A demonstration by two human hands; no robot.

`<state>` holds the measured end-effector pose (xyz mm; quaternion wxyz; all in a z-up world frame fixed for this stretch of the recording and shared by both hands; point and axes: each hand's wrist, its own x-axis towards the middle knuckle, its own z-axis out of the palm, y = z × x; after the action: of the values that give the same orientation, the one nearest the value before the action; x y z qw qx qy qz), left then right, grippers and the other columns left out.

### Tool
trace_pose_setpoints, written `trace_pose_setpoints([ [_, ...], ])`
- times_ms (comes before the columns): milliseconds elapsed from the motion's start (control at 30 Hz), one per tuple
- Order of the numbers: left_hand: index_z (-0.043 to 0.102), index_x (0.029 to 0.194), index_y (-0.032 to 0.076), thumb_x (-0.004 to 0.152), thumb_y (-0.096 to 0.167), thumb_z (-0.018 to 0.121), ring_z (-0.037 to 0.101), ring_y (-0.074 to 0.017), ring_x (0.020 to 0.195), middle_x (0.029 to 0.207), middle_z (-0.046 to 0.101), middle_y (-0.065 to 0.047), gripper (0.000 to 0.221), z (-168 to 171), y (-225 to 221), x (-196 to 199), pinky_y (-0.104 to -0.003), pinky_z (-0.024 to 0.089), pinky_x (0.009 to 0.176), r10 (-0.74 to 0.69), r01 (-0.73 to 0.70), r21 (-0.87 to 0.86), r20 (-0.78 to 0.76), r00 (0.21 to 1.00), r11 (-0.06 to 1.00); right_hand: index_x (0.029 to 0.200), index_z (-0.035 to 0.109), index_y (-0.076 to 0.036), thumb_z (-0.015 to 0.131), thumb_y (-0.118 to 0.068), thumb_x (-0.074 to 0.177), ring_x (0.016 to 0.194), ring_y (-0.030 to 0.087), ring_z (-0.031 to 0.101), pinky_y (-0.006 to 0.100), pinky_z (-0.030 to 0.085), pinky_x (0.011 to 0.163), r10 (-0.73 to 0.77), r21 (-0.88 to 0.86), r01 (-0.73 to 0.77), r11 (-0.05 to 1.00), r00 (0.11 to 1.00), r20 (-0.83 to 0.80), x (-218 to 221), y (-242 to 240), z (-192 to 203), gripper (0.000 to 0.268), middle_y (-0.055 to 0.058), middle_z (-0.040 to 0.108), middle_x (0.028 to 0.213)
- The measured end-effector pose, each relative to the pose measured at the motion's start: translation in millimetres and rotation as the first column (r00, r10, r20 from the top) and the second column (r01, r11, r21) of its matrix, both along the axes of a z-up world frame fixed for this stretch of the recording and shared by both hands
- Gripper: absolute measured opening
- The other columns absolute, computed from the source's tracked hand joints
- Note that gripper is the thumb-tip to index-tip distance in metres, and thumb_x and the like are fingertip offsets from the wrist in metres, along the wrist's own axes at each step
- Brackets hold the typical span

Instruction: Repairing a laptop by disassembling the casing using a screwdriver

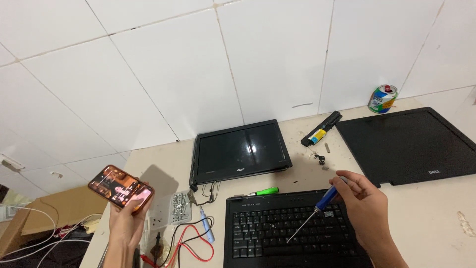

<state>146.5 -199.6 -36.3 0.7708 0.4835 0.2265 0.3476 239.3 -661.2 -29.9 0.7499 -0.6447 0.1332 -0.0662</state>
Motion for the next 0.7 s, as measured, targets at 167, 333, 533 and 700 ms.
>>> trace_pose_setpoints([
  [167, 0.056, 0.124, 0.017, 0.098, 0.027, 0.048, 0.068, -0.0226, 0.109, 0.121, 0.069, -0.007, 0.029, 4.3, 6.0, -3.1, -0.033, 0.056, 0.085, -0.002, -0.017, -0.194, -0.097, 0.995, 0.981, 0.107, 0.068, 0.003, 0.067, -0.001, 0.091, 0.087, 0.018, 0.066, 0.026, 0.051, 0.073, -0.013, -0.002, 0.013, 1.000, 0.998, 0.054, 1.7, 0.7, -5.5, 0.017, 0.019, 0.073, 0.094],
  [333, 0.062, 0.101, 0.031, 0.091, 0.035, 0.055, 0.066, -0.0097, 0.095, 0.104, 0.070, 0.012, 0.014, 6.1, 13.8, -3.7, -0.031, 0.053, 0.084, 0.048, -0.090, -0.280, -0.153, 0.987, 0.956, 0.110, 0.068, 0.001, 0.067, -0.001, 0.091, 0.081, 0.016, 0.063, 0.025, 0.051, 0.074, -0.001, -0.025, 0.002, 1.000, 0.999, 0.040, 1.4, 0.5, -6.5, 0.019, 0.017, 0.073, 0.093],
  [533, 0.061, 0.108, 0.029, 0.095, 0.032, 0.058, 0.067, -0.0078, 0.090, 0.103, 0.070, 0.011, 0.013, -13.4, 36.5, -1.9, -0.030, 0.055, 0.079, 0.151, -0.190, -0.186, -0.203, 0.967, 0.964, 0.111, 0.068, 0.002, 0.067, -0.001, 0.092, 0.076, 0.016, 0.059, 0.025, 0.049, 0.069, 0.008, -0.019, -0.006, 1.000, 0.997, 0.081, 3.1, -2.8, -16.6, 0.019, 0.016, 0.071, 0.092],
  [700, 0.063, 0.109, 0.031, 0.091, 0.038, 0.057, 0.066, -0.0063, 0.089, 0.102, 0.069, 0.012, 0.020, -7.2, 34.6, -6.5, -0.025, 0.053, 0.081, 0.106, -0.141, -0.212, -0.169, 0.980, 0.967, 0.111, 0.068, 0.002, 0.068, -0.001, 0.091, 0.070, 0.016, 0.056, 0.023, 0.047, 0.068, 0.003, -0.059, 0.002, 0.998, 0.997, 0.079, 0.6, -0.9, -8.3, 0.020, 0.015, 0.071, 0.090],
])
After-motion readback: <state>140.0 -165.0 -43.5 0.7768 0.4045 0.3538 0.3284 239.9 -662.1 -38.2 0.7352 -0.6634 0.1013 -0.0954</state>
